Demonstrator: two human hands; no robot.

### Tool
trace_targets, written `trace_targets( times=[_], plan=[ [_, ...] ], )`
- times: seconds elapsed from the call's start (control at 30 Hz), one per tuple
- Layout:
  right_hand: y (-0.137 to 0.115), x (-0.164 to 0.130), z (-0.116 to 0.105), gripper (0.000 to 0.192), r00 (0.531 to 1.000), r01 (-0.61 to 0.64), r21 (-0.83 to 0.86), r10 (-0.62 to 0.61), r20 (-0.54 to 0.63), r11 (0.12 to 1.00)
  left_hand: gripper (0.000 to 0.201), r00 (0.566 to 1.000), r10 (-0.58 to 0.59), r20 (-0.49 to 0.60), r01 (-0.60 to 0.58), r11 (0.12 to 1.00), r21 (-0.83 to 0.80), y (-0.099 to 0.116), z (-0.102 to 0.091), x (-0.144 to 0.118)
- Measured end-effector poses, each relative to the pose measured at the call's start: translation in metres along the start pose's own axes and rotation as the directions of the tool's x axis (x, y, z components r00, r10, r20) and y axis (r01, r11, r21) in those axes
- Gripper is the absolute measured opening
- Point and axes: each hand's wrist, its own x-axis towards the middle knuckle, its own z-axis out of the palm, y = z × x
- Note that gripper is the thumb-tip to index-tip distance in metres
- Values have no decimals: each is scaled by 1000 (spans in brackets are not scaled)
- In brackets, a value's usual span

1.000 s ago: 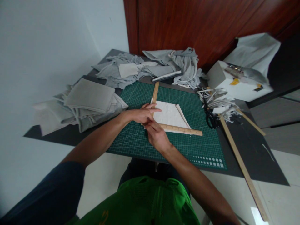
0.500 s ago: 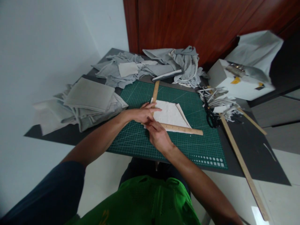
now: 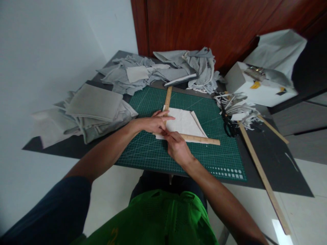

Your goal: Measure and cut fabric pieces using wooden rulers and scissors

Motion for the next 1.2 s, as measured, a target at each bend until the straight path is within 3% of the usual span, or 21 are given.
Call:
trace_targets(
  times=[0.13, 0.4, 0.67, 0.83, 0.87, 0.93, 1.03, 1.1, 1.2],
  plan=[
    [5, -8, -11, 38, 999, -31, -24, 32, 6, 999, 24, 1000, 5, -4, -5, 1000, -17, 2, -1, -1],
    [-7, 10, 13, 32, 1000, 12, 48, -11, -20, 999, 19, 1000, -9, 14, 9, 999, 41, 2, -3, -1],
    [21, -25, -35, 33, 997, -72, -88, 72, -9, 993, 25, 1000, 14, 3, -14, 1000, 7, 4, -5, -3],
    [21, -22, -43, 22, 981, -187, -14, 186, -56, 982, 25, 1000, 20, -19, -19, 999, 50, 7, -5, -2],
    [23, -20, -43, 17, 961, -256, 17, 256, -100, 967, 25, 999, 23, -26, -21, 998, 61, 7, -4, -2],
    [30, -20, -42, 13, 877, -425, 118, 440, -193, 898, 25, 999, 29, -36, -26, 996, 82, 8, -4, -3],
    [47, -25, -43, 34, 721, -583, 319, 657, -220, 747, 25, 997, 48, -55, -41, 991, 124, 12, -5, -3],
    [56, -29, -44, 40, 683, -607, 407, 710, -173, 683, 25, 996, 63, -70, -51, 987, 153, 16, -6, -3],
    [61, -31, -44, 41, 671, -616, 456, 731, -126, 643, 24, 994, 69, -88, -53, 983, 174, 23, -8, -1]
  ],
)
